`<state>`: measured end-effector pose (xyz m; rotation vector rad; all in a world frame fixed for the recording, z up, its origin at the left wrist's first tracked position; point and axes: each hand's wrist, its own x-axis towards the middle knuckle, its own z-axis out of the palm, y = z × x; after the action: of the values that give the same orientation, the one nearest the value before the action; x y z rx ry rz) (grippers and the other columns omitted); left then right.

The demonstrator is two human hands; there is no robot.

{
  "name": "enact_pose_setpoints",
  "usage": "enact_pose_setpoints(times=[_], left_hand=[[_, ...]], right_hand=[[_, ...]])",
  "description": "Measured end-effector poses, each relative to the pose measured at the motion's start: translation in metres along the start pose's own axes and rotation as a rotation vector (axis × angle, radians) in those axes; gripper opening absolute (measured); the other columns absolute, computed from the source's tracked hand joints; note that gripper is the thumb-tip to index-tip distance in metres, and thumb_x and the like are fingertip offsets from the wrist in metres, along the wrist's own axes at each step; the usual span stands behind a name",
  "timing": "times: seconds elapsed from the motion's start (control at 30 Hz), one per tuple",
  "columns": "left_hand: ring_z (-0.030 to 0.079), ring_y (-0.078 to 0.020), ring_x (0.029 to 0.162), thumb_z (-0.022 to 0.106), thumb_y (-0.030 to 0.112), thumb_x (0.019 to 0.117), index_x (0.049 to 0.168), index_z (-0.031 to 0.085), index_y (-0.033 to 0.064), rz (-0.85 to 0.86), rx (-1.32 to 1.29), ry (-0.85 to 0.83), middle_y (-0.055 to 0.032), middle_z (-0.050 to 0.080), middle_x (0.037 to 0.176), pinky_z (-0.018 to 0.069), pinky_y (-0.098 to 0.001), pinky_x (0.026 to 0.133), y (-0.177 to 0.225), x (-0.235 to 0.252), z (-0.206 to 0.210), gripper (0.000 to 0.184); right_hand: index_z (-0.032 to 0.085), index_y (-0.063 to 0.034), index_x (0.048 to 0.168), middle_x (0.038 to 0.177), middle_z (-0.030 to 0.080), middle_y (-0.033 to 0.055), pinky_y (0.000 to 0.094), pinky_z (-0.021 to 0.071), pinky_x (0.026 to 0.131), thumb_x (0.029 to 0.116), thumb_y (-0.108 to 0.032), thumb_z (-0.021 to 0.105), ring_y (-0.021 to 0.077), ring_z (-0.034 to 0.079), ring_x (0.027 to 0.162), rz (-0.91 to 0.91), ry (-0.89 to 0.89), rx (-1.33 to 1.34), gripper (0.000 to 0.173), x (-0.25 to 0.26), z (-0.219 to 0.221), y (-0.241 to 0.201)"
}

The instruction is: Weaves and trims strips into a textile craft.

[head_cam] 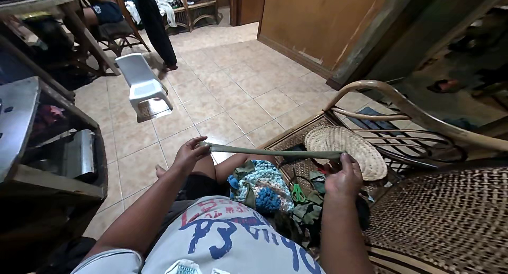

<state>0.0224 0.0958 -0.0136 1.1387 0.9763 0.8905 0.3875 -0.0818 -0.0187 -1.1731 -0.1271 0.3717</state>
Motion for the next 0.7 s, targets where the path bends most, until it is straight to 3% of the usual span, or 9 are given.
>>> enact_pose_setpoints(times=[0.1,0.2,0.37,0.43,0.47,0.5,0.57,0.63,0.7], left_hand=[[0.068,-0.015,0.08,0.064,0.003,0.0982,0.127,0.057,-0.002,-0.001,0.015,0.096,-0.0098,0.068,0.095,0.0591,-0.031,0.078,0.003,0.001,0.001,0.03],[0.069,-0.0156,0.083,0.062,0.003,0.0998,0.129,0.056,-0.0016,-0.013,-0.006,0.098,-0.0106,0.068,0.098,0.059,-0.0315,0.079,0.006,0.0,0.003,0.031],[0.069,-0.0201,0.094,0.05,0.002,0.103,0.143,0.048,0.0088,0.093,-0.152,-0.149,-0.009,0.065,0.109,0.0588,-0.0414,0.09,0.011,-0.011,0.01,0.04],[0.07,-0.022,0.095,0.049,0.006,0.1025,0.147,0.046,0.0119,0.122,-0.185,-0.284,-0.0106,0.066,0.111,0.0583,-0.0452,0.093,0.018,-0.018,0.018,0.045],[0.07,-0.0204,0.093,0.05,0.008,0.1019,0.148,0.045,0.0138,0.125,-0.166,-0.348,-0.0095,0.066,0.111,0.0586,-0.0442,0.092,0.023,-0.023,0.024,0.047],[0.07,-0.0179,0.09,0.053,0.008,0.1004,0.149,0.043,0.0145,0.131,-0.119,-0.406,-0.0078,0.066,0.107,0.0595,-0.0417,0.09,0.028,-0.028,0.03,0.05],[0.069,-0.0122,0.087,0.062,0.009,0.0955,0.147,0.045,0.0124,0.172,0.055,-0.525,-0.0046,0.068,0.104,0.0595,-0.034,0.084,0.036,-0.037,0.043,0.055],[0.068,-0.005,0.086,0.071,0.009,0.0927,0.146,0.046,0.0077,0.23,0.307,-0.629,-0.0008,0.07,0.102,0.0587,-0.0255,0.082,0.044,-0.05,0.058,0.059],[0.067,-0.0032,0.086,0.074,0.011,0.0919,0.147,0.045,0.005,0.233,0.511,-0.685,-0.0028,0.07,0.101,0.0574,-0.0229,0.082,0.05,-0.062,0.072,0.063]], right_hand=[[0.056,-0.009,0.111,0.086,0.06,0.0001,0.0238,0.0527,0.063,0.1063,-0.015,0.053,0.0078,0.06,0.07,-0.003,0.003,-0.002,0.008,-0.001,0.001,-0.002],[0.056,-0.0088,0.11,0.086,0.059,0.0001,0.0235,0.0527,0.063,0.106,-0.015,0.054,0.0078,0.06,0.069,0.0,0.023,-0.003,0.007,0.0,-0.001,-0.002],[0.057,-0.0052,0.112,0.088,0.06,0.0018,0.0248,0.0537,0.064,0.1035,-0.009,0.055,0.0082,0.06,0.07,-0.006,-0.041,-0.098,0.01,0.004,-0.005,0.007],[0.056,0.0004,0.119,0.097,0.06,0.0056,0.0251,0.0547,0.069,0.0991,-0.004,0.059,0.0085,0.061,0.076,-0.073,-0.146,-0.285,0.021,0.0,-0.006,0.01],[0.054,0.004,0.127,0.108,0.06,0.0115,0.0279,0.0543,0.074,0.0953,-0.003,0.063,0.0116,0.061,0.086,-0.136,-0.207,-0.4,0.034,-0.003,-0.007,0.012],[0.051,0.0064,0.134,0.12,0.059,0.0187,0.0328,0.0546,0.082,0.0924,-0.004,0.066,0.0173,0.062,0.097,-0.193,-0.259,-0.479,0.045,-0.008,-0.005,0.012],[0.048,0.0084,0.137,0.128,0.058,0.023,0.0361,0.0539,0.091,0.0918,-0.005,0.068,0.0215,0.061,0.11,-0.26,-0.39,-0.505,0.051,-0.026,0.003,0.009],[0.055,0.0068,0.13,0.123,0.063,0.015,0.0313,0.0549,0.094,0.0951,-0.01,0.065,0.0139,0.064,0.109,-0.248,-0.627,-0.438,0.04,-0.053,0.013,0.006],[0.064,0.0043,0.123,0.12,0.069,0.0101,0.0305,0.0555,0.095,0.0972,-0.017,0.064,0.0116,0.066,0.108,-0.189,-0.951,-0.384,0.033,-0.08,0.022,0.005]])
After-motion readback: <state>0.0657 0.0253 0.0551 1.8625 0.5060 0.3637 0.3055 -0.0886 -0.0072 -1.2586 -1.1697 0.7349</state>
